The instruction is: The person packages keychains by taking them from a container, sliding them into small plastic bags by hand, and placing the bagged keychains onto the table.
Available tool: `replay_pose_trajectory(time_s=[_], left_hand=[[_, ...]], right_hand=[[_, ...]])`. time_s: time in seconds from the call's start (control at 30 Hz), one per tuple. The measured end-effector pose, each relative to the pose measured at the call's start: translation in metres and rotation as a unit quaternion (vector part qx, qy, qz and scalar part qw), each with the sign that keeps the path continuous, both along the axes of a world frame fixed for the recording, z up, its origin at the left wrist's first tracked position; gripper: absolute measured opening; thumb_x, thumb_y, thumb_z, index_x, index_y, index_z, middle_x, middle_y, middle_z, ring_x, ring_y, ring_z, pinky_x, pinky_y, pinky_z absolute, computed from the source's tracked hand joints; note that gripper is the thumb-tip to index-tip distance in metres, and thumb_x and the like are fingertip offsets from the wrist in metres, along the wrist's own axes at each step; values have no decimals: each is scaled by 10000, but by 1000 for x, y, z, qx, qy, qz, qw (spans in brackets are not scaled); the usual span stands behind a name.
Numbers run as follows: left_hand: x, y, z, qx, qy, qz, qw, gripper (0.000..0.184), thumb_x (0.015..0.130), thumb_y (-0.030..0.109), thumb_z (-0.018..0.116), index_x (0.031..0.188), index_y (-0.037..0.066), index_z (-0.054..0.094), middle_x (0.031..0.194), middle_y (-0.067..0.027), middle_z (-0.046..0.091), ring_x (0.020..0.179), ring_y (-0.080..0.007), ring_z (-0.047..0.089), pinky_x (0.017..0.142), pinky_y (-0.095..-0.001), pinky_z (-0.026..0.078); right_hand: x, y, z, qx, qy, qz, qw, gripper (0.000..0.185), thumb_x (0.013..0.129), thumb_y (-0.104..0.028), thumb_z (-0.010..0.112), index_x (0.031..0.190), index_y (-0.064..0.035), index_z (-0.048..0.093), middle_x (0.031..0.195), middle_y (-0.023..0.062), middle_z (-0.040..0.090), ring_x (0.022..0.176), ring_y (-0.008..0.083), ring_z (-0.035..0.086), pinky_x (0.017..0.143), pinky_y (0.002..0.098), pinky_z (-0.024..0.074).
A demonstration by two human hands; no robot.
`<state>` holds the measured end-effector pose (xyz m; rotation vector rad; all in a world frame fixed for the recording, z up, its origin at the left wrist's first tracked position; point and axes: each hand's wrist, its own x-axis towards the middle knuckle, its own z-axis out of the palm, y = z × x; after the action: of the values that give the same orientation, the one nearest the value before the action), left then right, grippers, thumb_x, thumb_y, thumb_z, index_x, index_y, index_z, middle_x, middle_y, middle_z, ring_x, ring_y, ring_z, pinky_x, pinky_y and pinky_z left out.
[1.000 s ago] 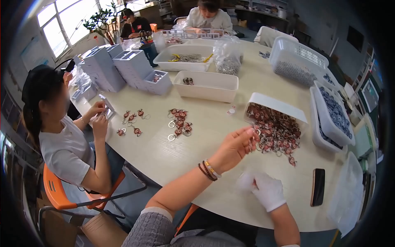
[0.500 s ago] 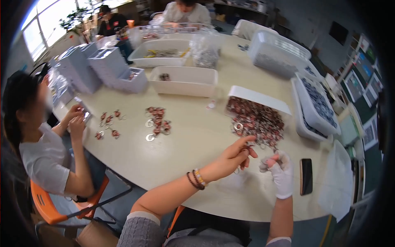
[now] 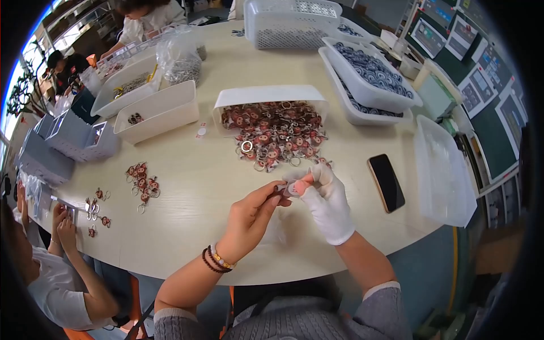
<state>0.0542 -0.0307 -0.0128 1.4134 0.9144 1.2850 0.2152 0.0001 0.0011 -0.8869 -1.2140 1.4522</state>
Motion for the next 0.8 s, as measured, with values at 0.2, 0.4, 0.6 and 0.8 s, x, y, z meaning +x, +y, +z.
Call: replay_pose_trajectory(time_s=[0.2, 0.4, 0.6, 0.8], left_hand=[[-1, -5, 2, 38, 96, 40, 994, 256, 913, -3, 477, 1156, -70, 517, 957, -144, 653, 852, -192, 666, 727, -259, 516], [3, -7, 3, 61, 98, 54, 992, 251, 913, 8, 488, 1149, -72, 523, 953, -145, 654, 860, -194, 664, 742, -266, 525], [6, -6, -4, 69, 54, 78, 993, 243, 907, 16, 505, 1139, -51, 539, 938, -135, 658, 868, -193, 662, 744, -260, 520], [10, -7, -4, 101, 130, 117, 979, 230, 896, 15, 522, 1119, -34, 552, 894, -132, 663, 826, -185, 668, 716, -263, 513]], right_hand=[[-6, -8, 0, 43, -50, -15, 998, 76, 867, -55, 570, 882, -11, 510, 784, 29, 576, 709, 59, 537, 649, 213, 452], [0, -9, 9, 66, -94, -3, 993, 73, 878, -42, 544, 866, -8, 480, 859, 80, 596, 759, 92, 576, 689, 242, 478], [1, -8, 8, 55, -123, 15, 991, 67, 893, -8, 505, 886, -7, 438, 1002, 134, 609, 862, 123, 597, 784, 257, 494], [1, -5, 7, 69, -170, 8, 983, 53, 886, 14, 502, 884, 0, 451, 968, 124, 620, 861, 109, 585, 768, 248, 489]])
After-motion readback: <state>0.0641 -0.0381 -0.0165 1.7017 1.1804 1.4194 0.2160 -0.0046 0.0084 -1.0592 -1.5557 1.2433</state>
